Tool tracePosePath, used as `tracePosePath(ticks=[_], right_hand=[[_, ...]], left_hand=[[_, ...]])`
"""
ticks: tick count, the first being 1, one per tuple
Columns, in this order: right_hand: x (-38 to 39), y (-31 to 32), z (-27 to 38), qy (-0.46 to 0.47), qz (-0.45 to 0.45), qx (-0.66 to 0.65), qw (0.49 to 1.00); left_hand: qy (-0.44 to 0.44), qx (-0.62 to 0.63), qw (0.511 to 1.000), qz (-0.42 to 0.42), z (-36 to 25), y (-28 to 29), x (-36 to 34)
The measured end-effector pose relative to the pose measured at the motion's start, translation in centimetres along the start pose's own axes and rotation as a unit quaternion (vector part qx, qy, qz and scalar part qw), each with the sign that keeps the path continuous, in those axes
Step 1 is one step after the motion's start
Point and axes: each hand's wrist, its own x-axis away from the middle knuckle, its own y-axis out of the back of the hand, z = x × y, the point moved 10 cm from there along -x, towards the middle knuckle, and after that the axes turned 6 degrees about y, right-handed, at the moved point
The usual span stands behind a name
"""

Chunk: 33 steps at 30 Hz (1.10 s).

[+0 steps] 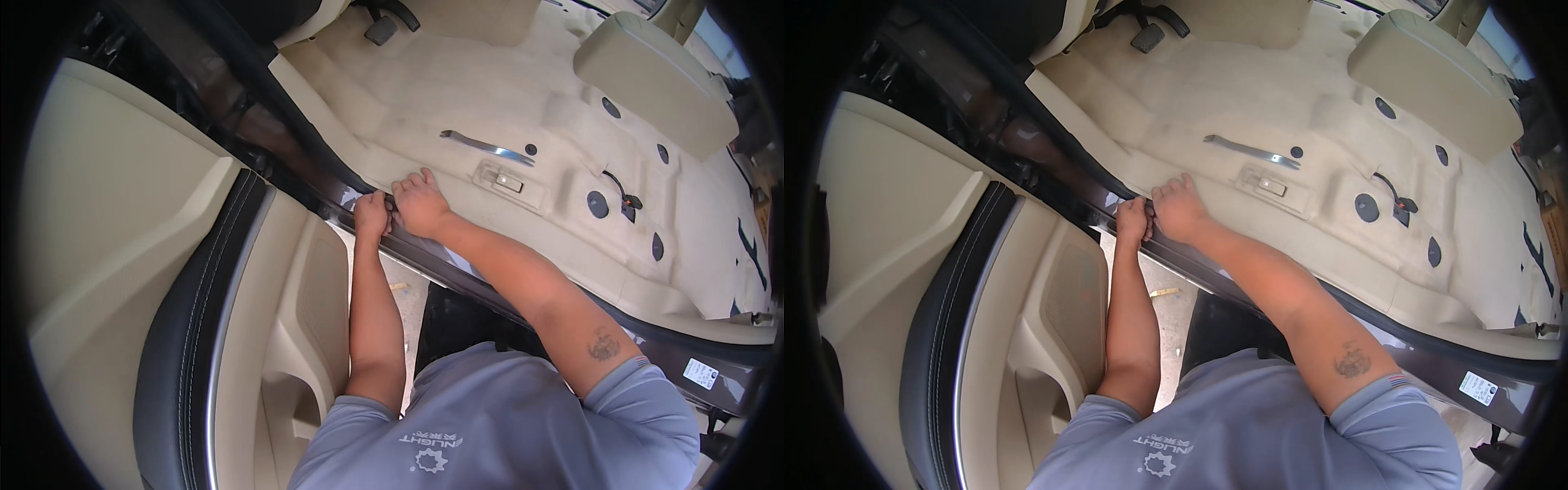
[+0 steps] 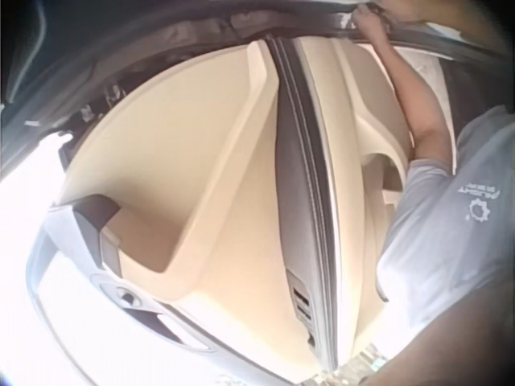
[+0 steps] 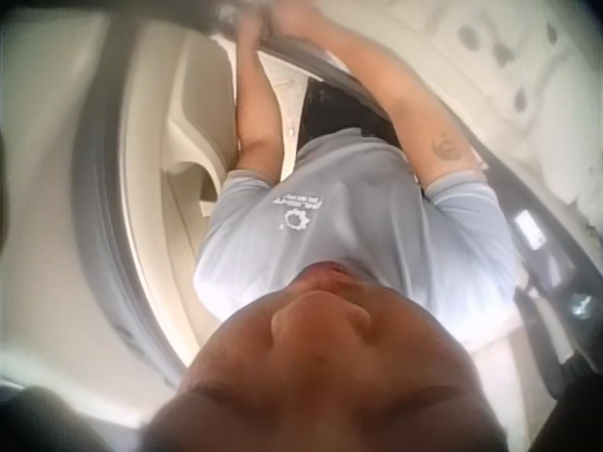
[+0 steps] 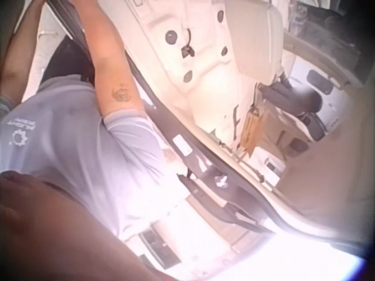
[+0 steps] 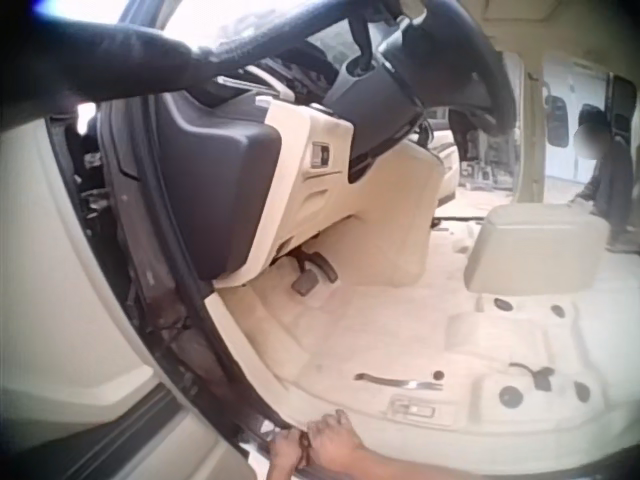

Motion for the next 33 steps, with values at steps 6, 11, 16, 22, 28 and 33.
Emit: tracePosePath(ticks=[6, 11, 16, 22, 28, 33], right_hand=[[-2.9, -1.5, 0.3, 0.036, 0.04, -0.018, 0.998], [-2.4, -2.8, 0.8, 0.101, 0.047, -0.042, 0.993], [-2.0, -2.2, 0.9, 0.102, -0.005, -0.024, 0.995], [-1.1, -0.9, 0.3, 0.075, -0.011, -0.052, 0.996], [-0.8, -1.6, 1.8, 0.137, 0.029, -0.071, 0.988], [0.0, -3.1, 2.8, 0.201, 0.01, 0.042, 0.979]], left_hand=[[0.048, 0.341, 0.937, -0.063, 2.1, 0.7, 0.1], [0.05, 0.016, 0.989, -0.14, -3.0, 2.1, 0.2], [0.017, -0.057, 0.995, -0.077, -3.2, 2.2, -1.0], [0.015, -0.173, 0.98, -0.097, -4.7, 1.6, -0.1], [0.062, 0.035, 0.996, -0.061, -1.0, 1.9, -0.6], [0.0, -0.167, 0.983, -0.077, -6.4, 1.2, -1.0]])
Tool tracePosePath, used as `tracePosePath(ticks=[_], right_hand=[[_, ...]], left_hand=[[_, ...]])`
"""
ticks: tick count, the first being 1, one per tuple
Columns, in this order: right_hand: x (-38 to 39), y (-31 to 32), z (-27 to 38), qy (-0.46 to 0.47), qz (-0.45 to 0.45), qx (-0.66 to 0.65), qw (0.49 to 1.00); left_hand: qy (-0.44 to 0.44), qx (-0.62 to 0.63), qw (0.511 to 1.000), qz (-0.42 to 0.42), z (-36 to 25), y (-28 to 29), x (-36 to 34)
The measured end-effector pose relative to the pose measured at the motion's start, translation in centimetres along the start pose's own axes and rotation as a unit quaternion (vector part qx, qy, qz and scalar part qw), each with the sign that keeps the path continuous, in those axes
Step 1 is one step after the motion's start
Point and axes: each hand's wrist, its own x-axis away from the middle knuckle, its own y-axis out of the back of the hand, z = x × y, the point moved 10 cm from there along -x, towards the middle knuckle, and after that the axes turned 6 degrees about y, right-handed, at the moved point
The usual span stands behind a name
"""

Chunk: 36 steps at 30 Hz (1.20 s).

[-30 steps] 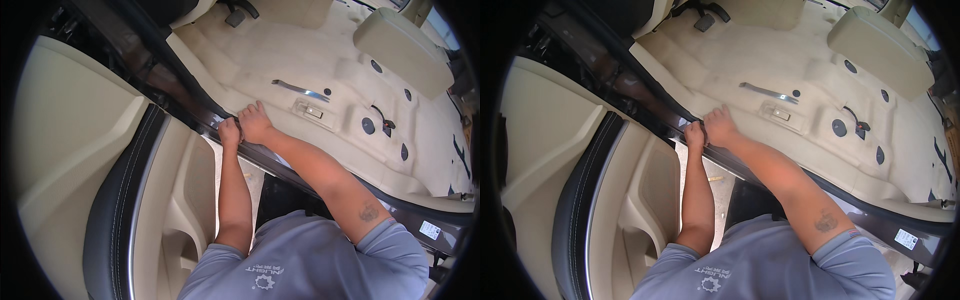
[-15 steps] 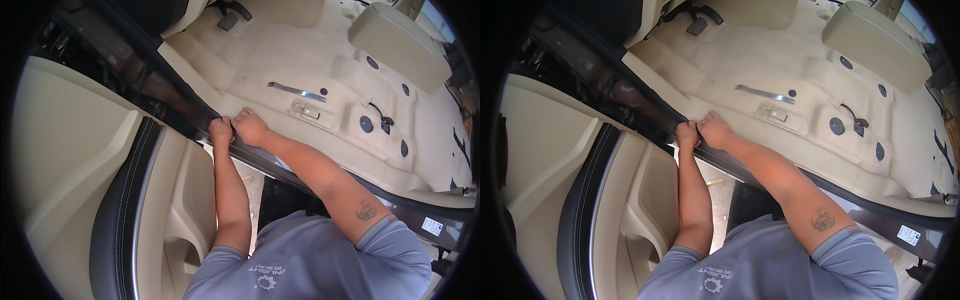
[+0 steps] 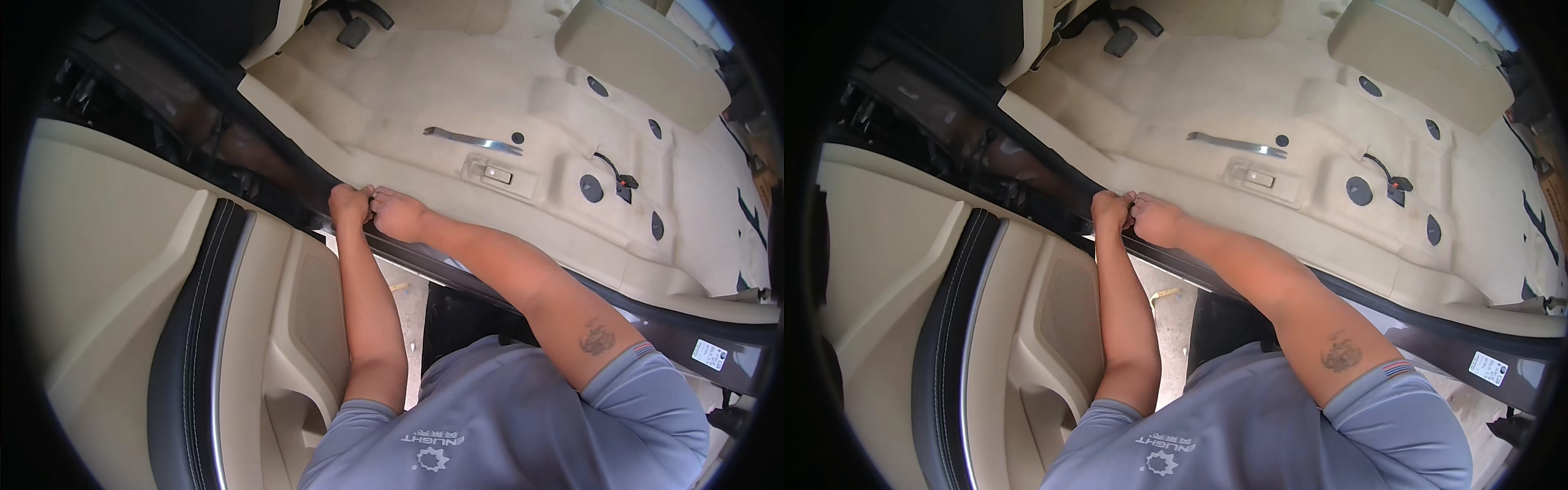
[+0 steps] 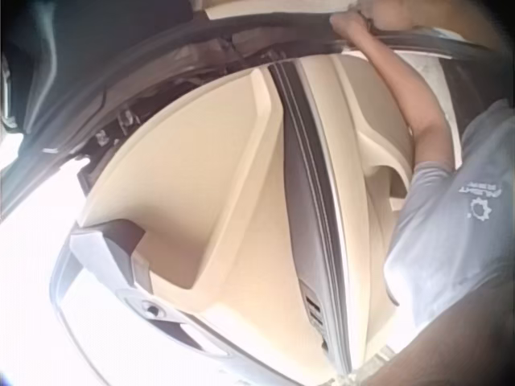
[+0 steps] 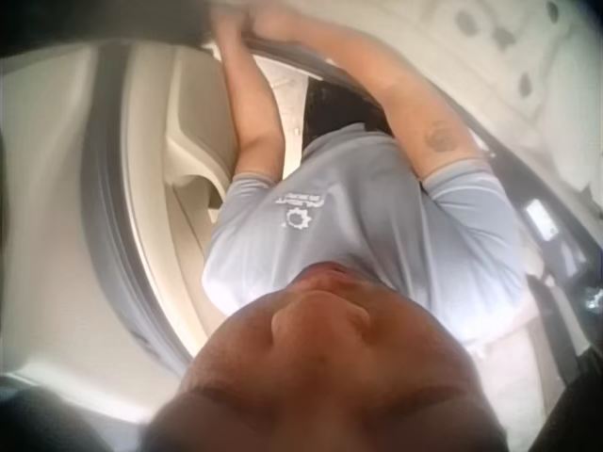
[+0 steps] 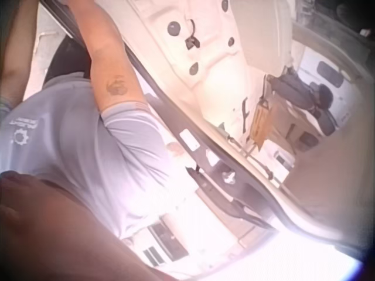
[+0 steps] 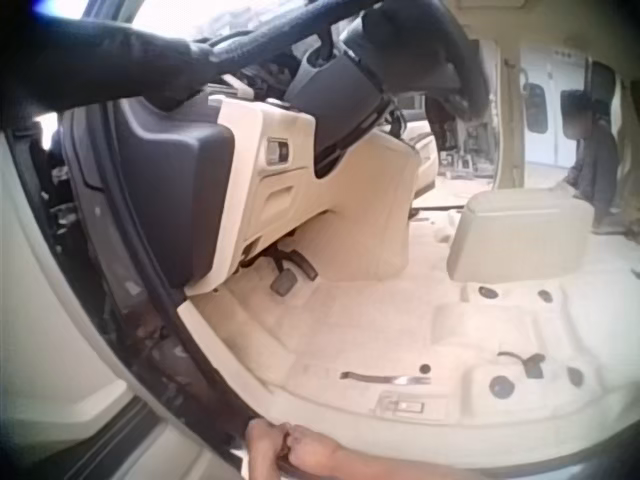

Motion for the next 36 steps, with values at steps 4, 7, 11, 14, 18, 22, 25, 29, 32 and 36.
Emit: tracePosePath(ticks=[4, 7, 11, 14, 18, 22, 25, 29, 32, 36], right_hand=[[-0.2, 0.2, 2.5, 0.043, 0.108, 0.024, 0.993], [0.2, 0.1, 2.4, 0.048, 0.098, 0.042, 0.993], [1.5, -0.2, 0.6, -0.023, -0.194, 0.01, 0.981], [1.1, -1.1, 1.9, -0.013, -0.068, 0.021, 0.997], [0.5, 0.5, 2.9, 0.015, 0.046, 0.003, 0.999], [2.2, 3.4, 0.9, -0.055, -0.106, -0.115, 0.986], [5.5, 8.2, -1.3, -0.142, -0.235, -0.255, 0.927], [12.0, 15.5, -8.7, -0.313, -0.293, -0.34, 0.837], [16.3, 19.6, -13.0, -0.386, -0.314, -0.282, 0.82], [22.6, 11.3, -17.0, -0.521, -0.3, -0.577, 0.553]], left_hand=[[-0.021, -0.109, 0.993, -0.033, 0.4, 0.8, 0.5], [-0.033, -0.204, 0.976, -0.067, -1.2, 1.2, 2.6], [0.021, -0.175, 0.977, -0.123, -2.9, 0.0, 4.1], [0.016, -0.107, 0.976, -0.189, -0.2, 0.9, 3.8], [-0.012, 0.166, 0.97, -0.175, 7.9, 0.2, -1.3], [0.048, 0.501, 0.864, -0.019, 7.8, -2.5, 1.1], [0.005, 0.563, 0.824, -0.066, 10.9, -1.2, 3.1], [-0.335, 0.189, 0.904, -0.184, 1.5, 0.7, 8.2], [-0.507, -0.063, 0.854, -0.103, -7.6, -4.0, 10.4], [-0.478, -0.208, 0.851, -0.061, -9.5, -9.4, 9.5]])
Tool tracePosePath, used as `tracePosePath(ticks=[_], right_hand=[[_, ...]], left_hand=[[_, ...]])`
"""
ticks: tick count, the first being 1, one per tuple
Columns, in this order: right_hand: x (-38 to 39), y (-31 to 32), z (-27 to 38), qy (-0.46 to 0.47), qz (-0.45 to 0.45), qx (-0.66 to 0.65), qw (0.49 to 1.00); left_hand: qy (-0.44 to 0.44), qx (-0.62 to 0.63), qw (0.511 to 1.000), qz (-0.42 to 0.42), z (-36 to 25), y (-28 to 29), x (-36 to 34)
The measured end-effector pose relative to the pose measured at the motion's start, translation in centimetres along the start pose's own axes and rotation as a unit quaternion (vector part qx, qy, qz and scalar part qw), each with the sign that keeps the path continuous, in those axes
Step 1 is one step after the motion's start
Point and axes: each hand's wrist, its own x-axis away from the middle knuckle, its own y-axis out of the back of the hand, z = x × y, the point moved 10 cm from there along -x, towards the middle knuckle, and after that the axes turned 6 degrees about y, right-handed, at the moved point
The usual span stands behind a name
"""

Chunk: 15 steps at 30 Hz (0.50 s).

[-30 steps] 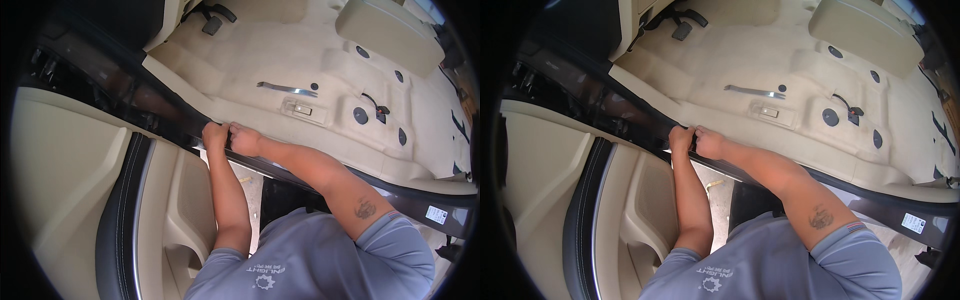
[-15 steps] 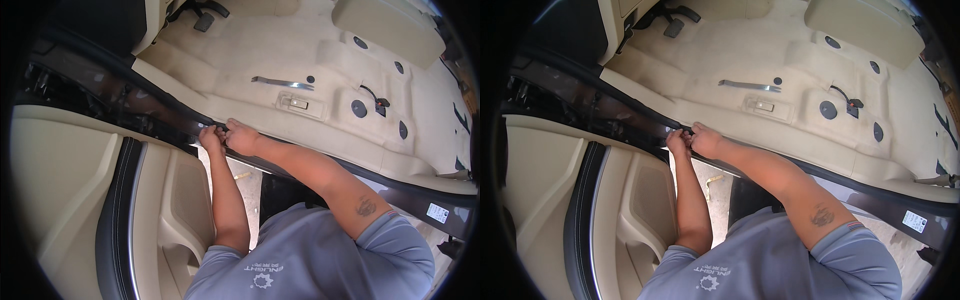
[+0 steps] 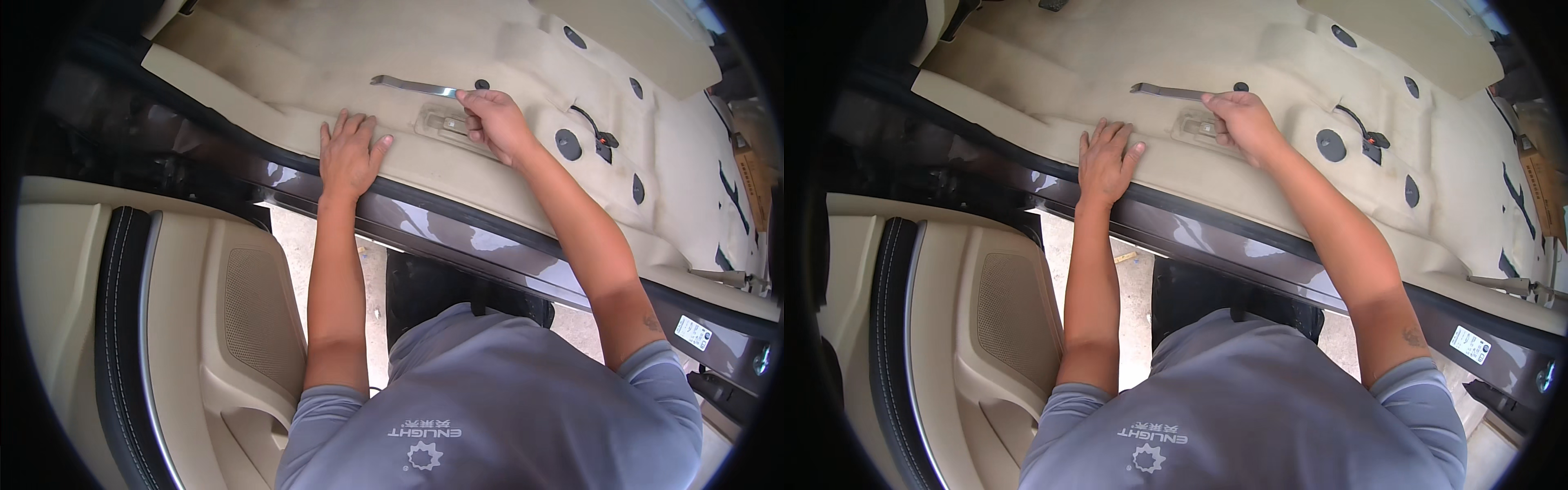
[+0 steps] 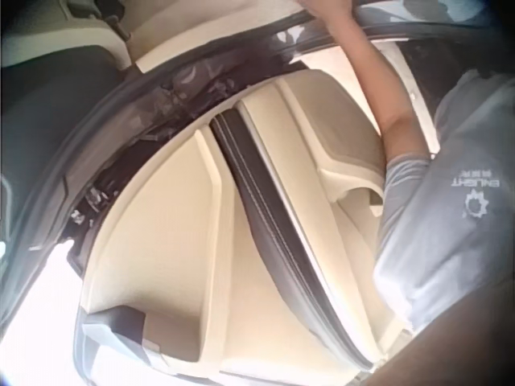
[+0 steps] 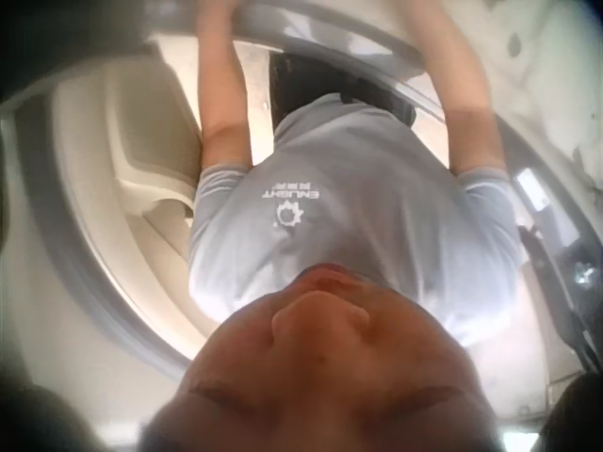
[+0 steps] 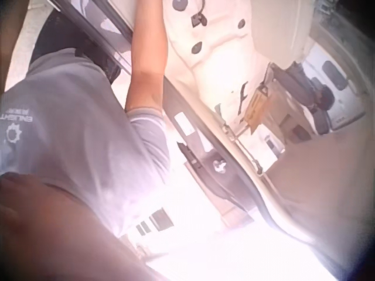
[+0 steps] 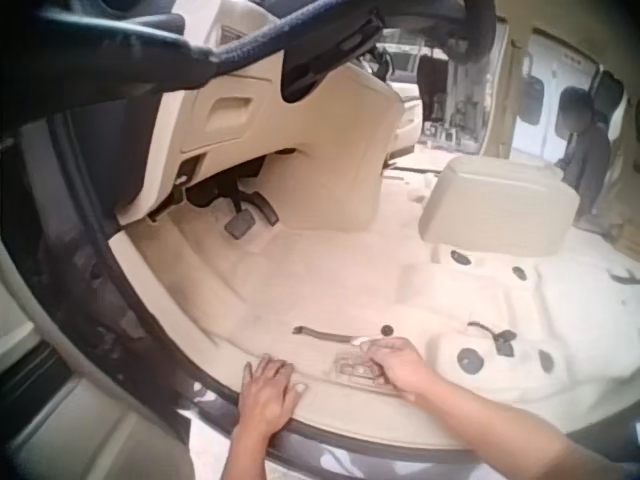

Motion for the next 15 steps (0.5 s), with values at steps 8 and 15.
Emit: tracePosePath(ticks=[8, 15], right_hand=[[-1.1, 12.1, 6.9, 0.231, -0.016, -0.157, 0.96], [8.0, 0.2, -8.4, -0.041, 0.018, 0.042, 0.998]], left_hand=[[0.009, 0.025, 0.998, -0.061, 0.5, 0.2, 0.2], [0.025, 0.021, 0.999, -0.029, 0.4, -0.1, -0.7]])
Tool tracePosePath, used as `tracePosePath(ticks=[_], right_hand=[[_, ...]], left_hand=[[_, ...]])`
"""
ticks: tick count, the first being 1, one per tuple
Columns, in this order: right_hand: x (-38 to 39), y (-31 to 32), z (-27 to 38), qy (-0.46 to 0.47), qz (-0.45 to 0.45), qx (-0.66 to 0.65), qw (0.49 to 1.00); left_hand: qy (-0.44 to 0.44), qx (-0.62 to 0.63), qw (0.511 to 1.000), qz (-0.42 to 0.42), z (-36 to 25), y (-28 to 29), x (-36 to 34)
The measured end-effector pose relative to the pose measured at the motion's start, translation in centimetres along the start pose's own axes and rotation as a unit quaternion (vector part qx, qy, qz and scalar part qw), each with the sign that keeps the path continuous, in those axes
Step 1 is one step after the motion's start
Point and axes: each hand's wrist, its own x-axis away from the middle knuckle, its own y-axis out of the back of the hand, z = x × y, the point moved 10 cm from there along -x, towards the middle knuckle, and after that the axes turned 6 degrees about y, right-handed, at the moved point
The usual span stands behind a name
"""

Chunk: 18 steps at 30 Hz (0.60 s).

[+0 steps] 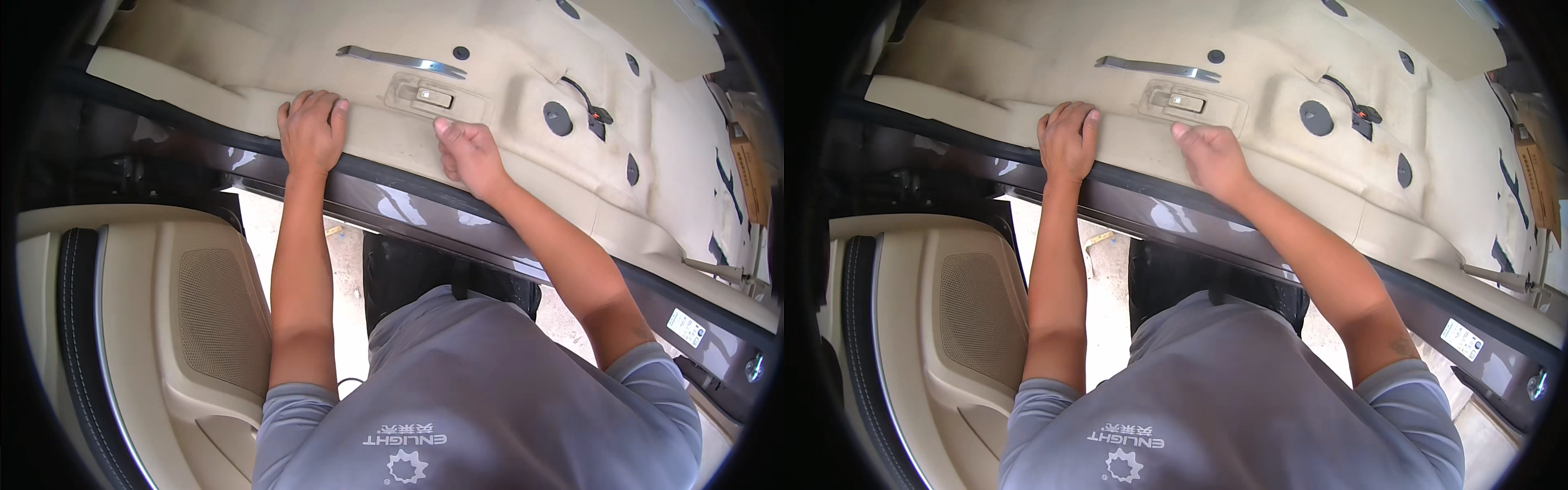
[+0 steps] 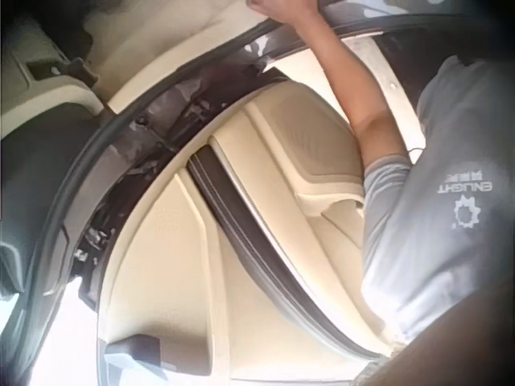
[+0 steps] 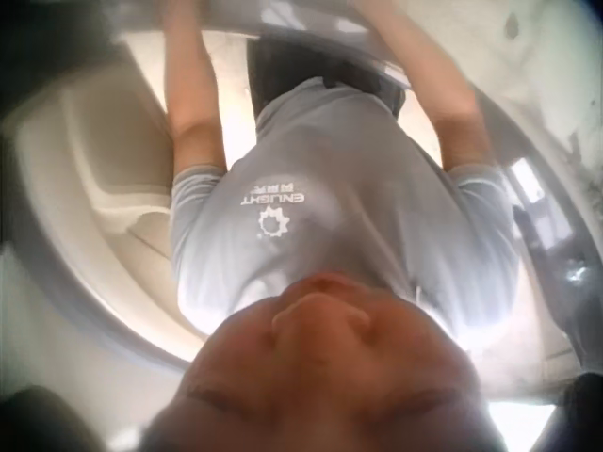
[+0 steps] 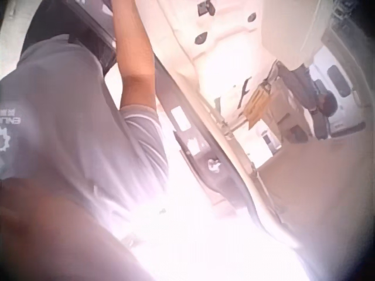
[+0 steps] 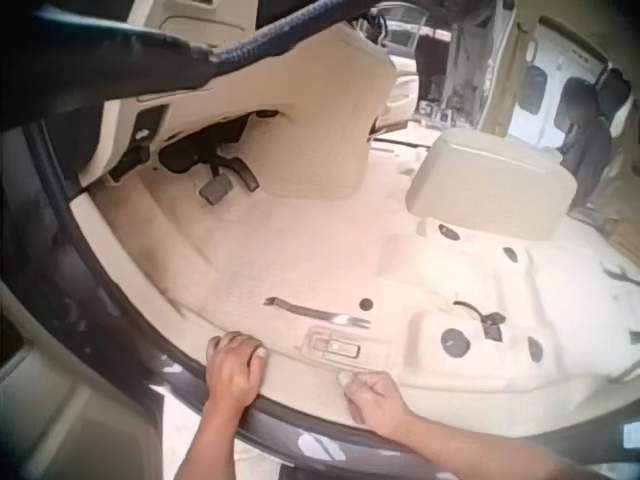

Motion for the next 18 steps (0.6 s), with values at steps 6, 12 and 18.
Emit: tracePosePath(ticks=[6, 12, 18], right_hand=[[1.7, 15.6, 6.8, 0.074, -0.171, -0.064, 0.98], [6.5, 20.8, 21.3, 0.272, -0.217, -0.137, 0.927], [9.6, 17.3, 2.7, 0.233, -0.267, 0.189, 0.916]], left_hand=[[-0.12, -0.067, 0.983, 0.118, -12.3, -3.5, 4.7], [-0.153, 0.024, 0.978, 0.138, -19.7, -5.3, 7.4], [-0.144, 0.007, 0.983, 0.117, -19.7, -6.0, 6.6]])
